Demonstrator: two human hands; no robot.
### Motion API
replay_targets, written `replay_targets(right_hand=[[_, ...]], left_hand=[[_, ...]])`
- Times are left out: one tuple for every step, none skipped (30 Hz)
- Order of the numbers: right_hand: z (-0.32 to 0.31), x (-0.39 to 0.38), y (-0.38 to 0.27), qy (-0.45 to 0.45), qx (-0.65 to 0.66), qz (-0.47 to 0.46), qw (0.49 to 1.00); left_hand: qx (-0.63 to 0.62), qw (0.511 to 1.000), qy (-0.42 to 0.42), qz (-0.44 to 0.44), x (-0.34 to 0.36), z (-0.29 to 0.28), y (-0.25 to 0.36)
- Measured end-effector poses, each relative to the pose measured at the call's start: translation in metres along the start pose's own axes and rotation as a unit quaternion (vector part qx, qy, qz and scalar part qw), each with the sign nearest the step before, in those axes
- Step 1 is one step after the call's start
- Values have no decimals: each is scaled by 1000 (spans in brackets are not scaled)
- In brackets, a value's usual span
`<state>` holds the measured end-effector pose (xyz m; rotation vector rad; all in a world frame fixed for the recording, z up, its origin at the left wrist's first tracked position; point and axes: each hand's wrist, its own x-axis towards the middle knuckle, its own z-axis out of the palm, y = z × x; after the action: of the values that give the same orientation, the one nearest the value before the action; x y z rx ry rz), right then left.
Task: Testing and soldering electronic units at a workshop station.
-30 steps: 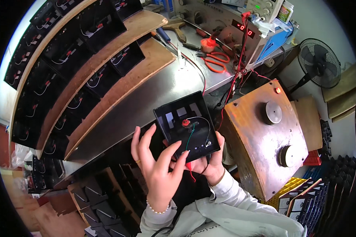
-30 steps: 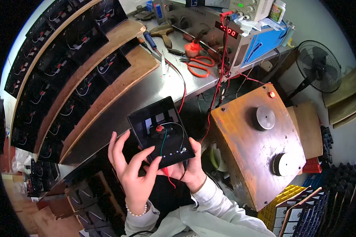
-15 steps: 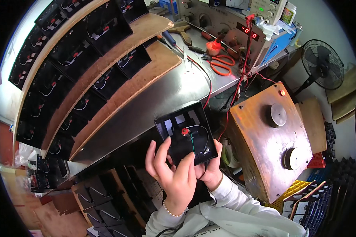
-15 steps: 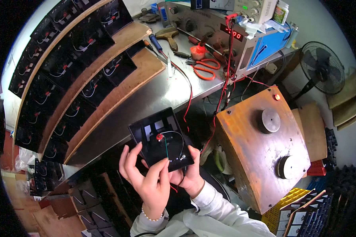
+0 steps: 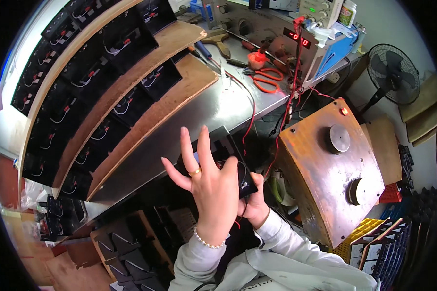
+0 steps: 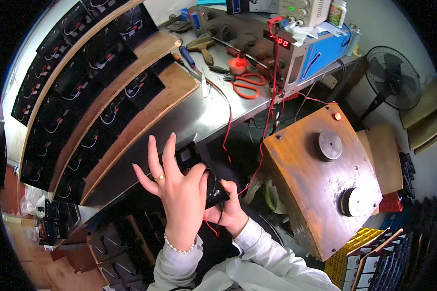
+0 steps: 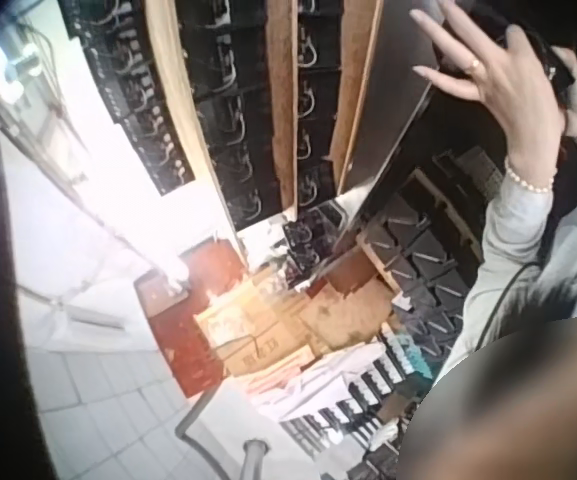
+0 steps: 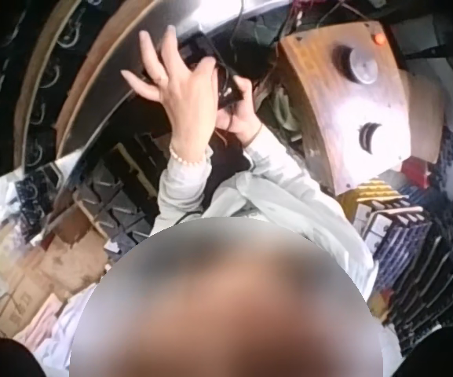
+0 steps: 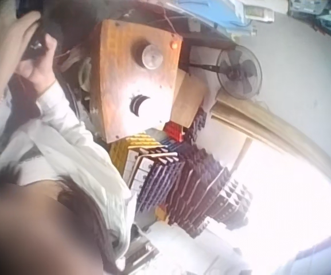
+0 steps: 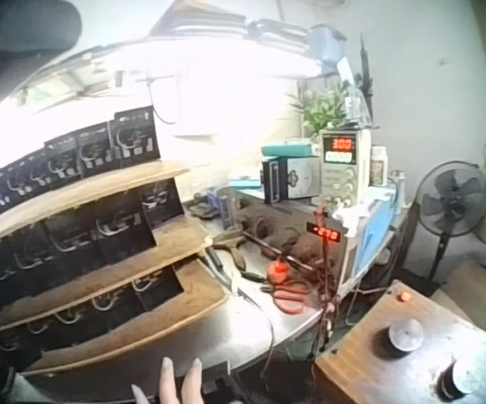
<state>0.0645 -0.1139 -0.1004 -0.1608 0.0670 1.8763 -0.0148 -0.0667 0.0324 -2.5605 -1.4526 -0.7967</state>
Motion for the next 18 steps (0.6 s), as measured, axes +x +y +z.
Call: replay_targets(right_hand=[[-1,1,1,21,5,-11,1000],[-3,2,0,-69,72,7,995],[-4,2,-2,-159,137,26,977],[0,4,-3,-175,148,42,972],[6,2,-6,-141,122,34,982],[13,-1,-10,-75,24,19,997],[23,-4,-14,-7,-75,3,997],[21,-6,-15,-13,-70,14,997],[17,-4,-15,-12,-67,13,998],[10,-1,-15,-64,71,57,994],[7,1,-14,-115,206,101,966],[11,0,-13,-114,196,97,969],[16,-1,-13,-113,198,99,969],[22,-2,-13,-97,213,102,967],[29,-3,-13,-83,228,105,964],[38,-5,-13,-81,240,103,962],[41,-6,-12,-82,243,104,961],[44,-7,-11,-104,257,112,954]], left_hand=[[13,1000,-6,22,4,0,-1],[18,999,22,36,6,3,-5],[-15,997,74,34,9,2,-5],[-15,996,87,25,8,1,-11],[-15,995,101,16,5,-1,-18],[-15,995,97,16,0,-1,-25],[-15,995,95,19,-4,1,-26],[-30,994,103,5,-5,3,-27],[-45,993,112,-10,-7,4,-28],[-29,995,94,1,-10,3,-31],[-29,995,92,2,-9,3,-33],[-132,988,80,-23,-6,3,-33],[-233,969,68,-48,-4,2,-35],[-257,965,50,-27,-1,-3,-39],[-258,965,42,-2,0,-9,-41],[-291,954,67,-5,-2,-6,-42],[-324,941,93,-8,-4,-3,-42],[-316,946,73,-7,-7,-4,-43]])
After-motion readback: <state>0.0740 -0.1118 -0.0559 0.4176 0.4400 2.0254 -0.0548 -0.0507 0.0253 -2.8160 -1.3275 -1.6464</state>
